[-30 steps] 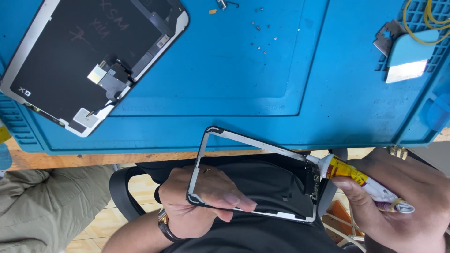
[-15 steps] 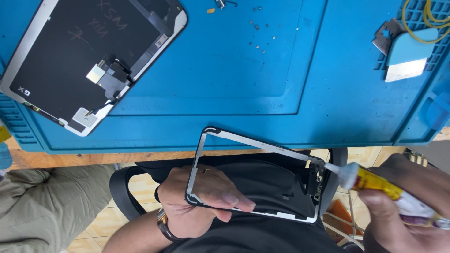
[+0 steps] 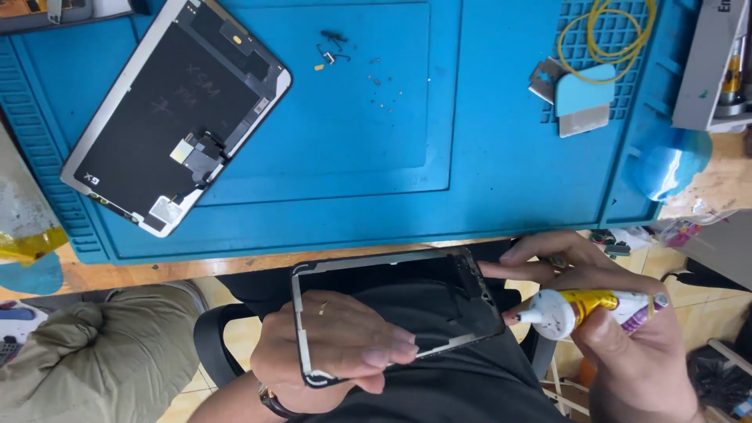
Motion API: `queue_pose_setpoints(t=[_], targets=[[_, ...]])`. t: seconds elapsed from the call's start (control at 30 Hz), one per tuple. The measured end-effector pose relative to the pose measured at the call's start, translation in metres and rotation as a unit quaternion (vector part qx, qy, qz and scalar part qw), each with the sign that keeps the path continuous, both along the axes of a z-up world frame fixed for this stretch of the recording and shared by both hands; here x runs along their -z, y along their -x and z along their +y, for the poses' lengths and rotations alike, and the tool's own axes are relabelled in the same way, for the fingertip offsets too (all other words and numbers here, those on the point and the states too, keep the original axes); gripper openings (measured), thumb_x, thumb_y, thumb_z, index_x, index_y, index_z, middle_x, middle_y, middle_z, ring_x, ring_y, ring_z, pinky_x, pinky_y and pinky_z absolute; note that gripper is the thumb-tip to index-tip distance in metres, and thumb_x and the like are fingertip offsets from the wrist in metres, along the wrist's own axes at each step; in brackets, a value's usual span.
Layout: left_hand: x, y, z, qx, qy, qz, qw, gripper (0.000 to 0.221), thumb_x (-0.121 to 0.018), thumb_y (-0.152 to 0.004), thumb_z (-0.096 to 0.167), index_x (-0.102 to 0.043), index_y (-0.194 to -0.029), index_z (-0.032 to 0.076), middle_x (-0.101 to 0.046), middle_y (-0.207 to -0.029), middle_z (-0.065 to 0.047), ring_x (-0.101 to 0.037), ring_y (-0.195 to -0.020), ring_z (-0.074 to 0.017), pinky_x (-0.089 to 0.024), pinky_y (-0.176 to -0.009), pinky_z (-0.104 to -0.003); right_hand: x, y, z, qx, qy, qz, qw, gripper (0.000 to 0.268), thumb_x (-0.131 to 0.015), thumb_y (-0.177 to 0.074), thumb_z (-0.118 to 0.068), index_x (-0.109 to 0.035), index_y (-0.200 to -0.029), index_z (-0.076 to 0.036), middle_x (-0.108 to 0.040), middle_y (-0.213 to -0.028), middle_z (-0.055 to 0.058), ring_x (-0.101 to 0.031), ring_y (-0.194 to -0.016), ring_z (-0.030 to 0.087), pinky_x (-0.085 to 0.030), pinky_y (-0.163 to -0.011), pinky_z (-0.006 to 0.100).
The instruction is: Applying adhesive to a mobile phone frame and preparing the screen for installation.
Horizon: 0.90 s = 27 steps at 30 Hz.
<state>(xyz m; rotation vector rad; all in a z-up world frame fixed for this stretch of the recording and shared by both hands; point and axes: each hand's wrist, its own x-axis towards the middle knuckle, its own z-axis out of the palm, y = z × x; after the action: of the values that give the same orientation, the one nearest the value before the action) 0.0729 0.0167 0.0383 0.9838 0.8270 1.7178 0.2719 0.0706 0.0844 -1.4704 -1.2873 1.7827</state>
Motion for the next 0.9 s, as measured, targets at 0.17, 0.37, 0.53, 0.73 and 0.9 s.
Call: queue_pose_setpoints(t=[0.17,0.37,0.53,0.73,0.9], targets=[[-0.001,-0.001,-0.024,-0.003,0.092,-0.053,0.994,0.025,-0.065,-0.07,0.0,-0.057,-0.094,-0.001,-0.062,-0.08,-0.014,-0.065,-0.074,-0.0274,-0.062,-0.064,-0.036,-0.002,0.004,-0.008,0.03,-0.023,0.019,0.999,0.034,-0.049,-0.082,-0.04,-0.054,-0.07,-0.008,-0.052,-0.093,0.021,-0.065,-0.086,0.032,-0.054,-0.086,0.044],[0.003,0.003,-0.044,-0.056,0.158,-0.029,0.985,0.015,-0.062,-0.072,0.006,-0.06,-0.086,0.001,-0.063,-0.069,-0.014,-0.066,-0.062,-0.0265,-0.06,-0.056,-0.031,0.012,0.005,-0.022,0.045,0.032,0.142,0.988,0.034,-0.051,-0.085,-0.031,-0.057,-0.087,0.003,-0.057,-0.09,0.023,-0.061,-0.09,0.039,-0.063,-0.057,0.036],[-0.002,0.011,-0.046,-0.035,0.167,0.003,0.985,0.015,-0.058,-0.08,0.012,-0.057,-0.092,0.003,-0.063,-0.075,-0.015,-0.066,-0.068,-0.0277,-0.061,-0.062,-0.035,0.023,0.006,-0.034,0.073,0.069,0.136,0.986,0.037,-0.05,-0.082,-0.026,-0.051,-0.099,0.008,-0.058,-0.094,0.029,-0.058,-0.095,0.04,-0.061,-0.058,0.041],[0.001,0.012,-0.046,-0.051,0.174,-0.036,0.983,0.014,-0.059,-0.078,0.013,-0.059,-0.085,0.001,-0.062,-0.072,-0.016,-0.065,-0.066,-0.0286,-0.06,-0.059,-0.036,0.02,0.012,-0.037,0.06,0.022,0.138,0.988,0.037,-0.053,-0.083,-0.031,-0.058,-0.083,0.005,-0.06,-0.087,0.027,-0.063,-0.082,0.036,-0.059,-0.059,0.033],[0.003,0.019,-0.049,-0.027,0.17,-0.102,0.98,0.016,-0.059,-0.08,0.011,-0.058,-0.092,0.0,-0.062,-0.076,-0.017,-0.064,-0.071,-0.0295,-0.059,-0.064,-0.038,0.025,0.011,-0.054,0.056,-0.08,0.023,0.995,0.026,-0.045,-0.084,-0.045,-0.048,-0.07,-0.024,-0.057,-0.088,0.022,-0.063,-0.082,0.029,-0.055,-0.056,0.03]])
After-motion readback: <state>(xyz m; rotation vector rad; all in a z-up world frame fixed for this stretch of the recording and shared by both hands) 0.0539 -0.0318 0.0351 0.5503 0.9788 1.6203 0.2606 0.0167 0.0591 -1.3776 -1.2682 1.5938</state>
